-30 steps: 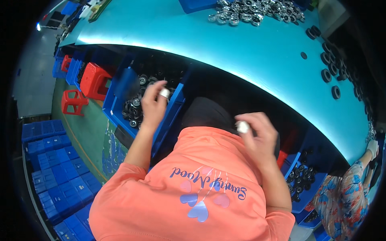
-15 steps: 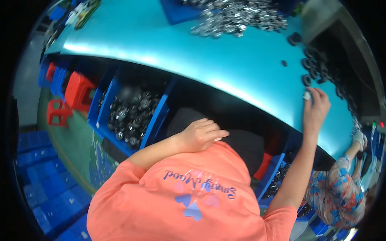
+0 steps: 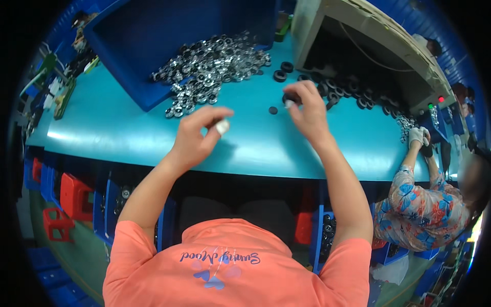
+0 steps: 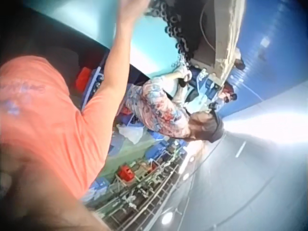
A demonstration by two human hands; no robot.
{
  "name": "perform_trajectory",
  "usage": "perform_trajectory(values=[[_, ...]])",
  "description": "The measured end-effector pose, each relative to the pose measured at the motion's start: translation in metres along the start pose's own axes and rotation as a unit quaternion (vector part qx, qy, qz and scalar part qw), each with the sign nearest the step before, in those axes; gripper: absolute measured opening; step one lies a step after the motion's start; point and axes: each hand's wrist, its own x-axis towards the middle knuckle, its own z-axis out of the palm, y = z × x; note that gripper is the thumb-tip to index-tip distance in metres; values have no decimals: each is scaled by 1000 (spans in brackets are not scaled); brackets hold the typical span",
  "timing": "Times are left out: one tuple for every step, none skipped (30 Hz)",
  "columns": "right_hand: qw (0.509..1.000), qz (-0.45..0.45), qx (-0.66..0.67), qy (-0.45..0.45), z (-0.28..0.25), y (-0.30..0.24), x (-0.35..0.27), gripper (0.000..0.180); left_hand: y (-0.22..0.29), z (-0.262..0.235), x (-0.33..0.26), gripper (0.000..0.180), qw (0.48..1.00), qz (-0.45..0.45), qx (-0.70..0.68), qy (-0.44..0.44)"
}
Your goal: Assembling small metal and plastic components into completed units at a factory workbench.
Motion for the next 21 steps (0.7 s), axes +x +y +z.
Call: perform_trajectory(values=[[998, 15, 63, 5, 7, -4, 11, 32, -8, 7, 18, 29, 996, -64, -59, -14], [996, 16, 92, 6, 14, -11, 22, 32, -15, 12, 34, 34, 985, -130, -113, -26], [990, 23, 140, 3, 22, -14, 29, 32, -20, 16, 50, 38, 962, -180, -202, -47], [981, 29, 190, -2, 31, -15, 36, 33, -24, 20, 64, 43, 927, -230, -288, -68], [974, 13, 227, 1, 42, -14, 42, 32, -28, 24, 74, 49, 882, -276, -371, -87], [964, 9, 264, -9, 48, -18, 45, 33, -32, 28, 79, 53, 842, -271, -457, -96], [971, -1, 239, -17, 53, -20, 46, 33, -39, 32, 84, 50, 825, -245, -501, -95], [977, -12, 213, -25, 56, -23, 49, 33, -46, 33, 88, 48, 806, -218, -543, -93], [982, -24, 188, -27, 58, -28, 54, 28, -53, 33, 89, 47, 802, -220, -549, -80], [980, -39, 196, -16, 59, -25, 57, 26, -58, 34, 90, 47, 797, -222, -557, -69], [977, -55, 205, -5, 61, -22, 61, 24, -64, 35, 90, 46, 792, -224, -565, -57], [974, -71, 215, 6, 62, -19, 64, 22, -72, 35, 88, 46, 774, -214, -593, -60], [979, -57, 194, 40, 60, -16, 68, 20, -78, 31, 88, 46, 753, -201, -622, -65], [982, -41, 172, 68, 55, -12, 74, 21, -82, 28, 89, 46, 732, -189, -651, -70], [989, -14, 133, 69, 54, -4, 82, 23, -86, 26, 90, 49, 730, -200, -651, -58], [993, 13, 96, 70, 55, 5, 88, 25, -89, 24, 90, 50, 720, -194, -663, -64], [998, 38, 40, 12, 58, 9, 91, 27, -93, 22, 90, 52, 710, -188, -674, -71], [997, 62, -16, -46, 62, 15, 92, 30, -95, 20, 90, 53, 700, -182, -686, -77], [994, 10, -90, -55, 73, 33, 89, 34, -92, 21, 91, 56, 696, -193, -688, -68], [992, 2, -116, -56, 82, 37, 87, 35, -93, 20, 90, 56, 687, -189, -698, -73], [988, -6, -142, -56, 90, 38, 83, 35, -93, 19, 89, 56, 677, -185, -708, -79]])
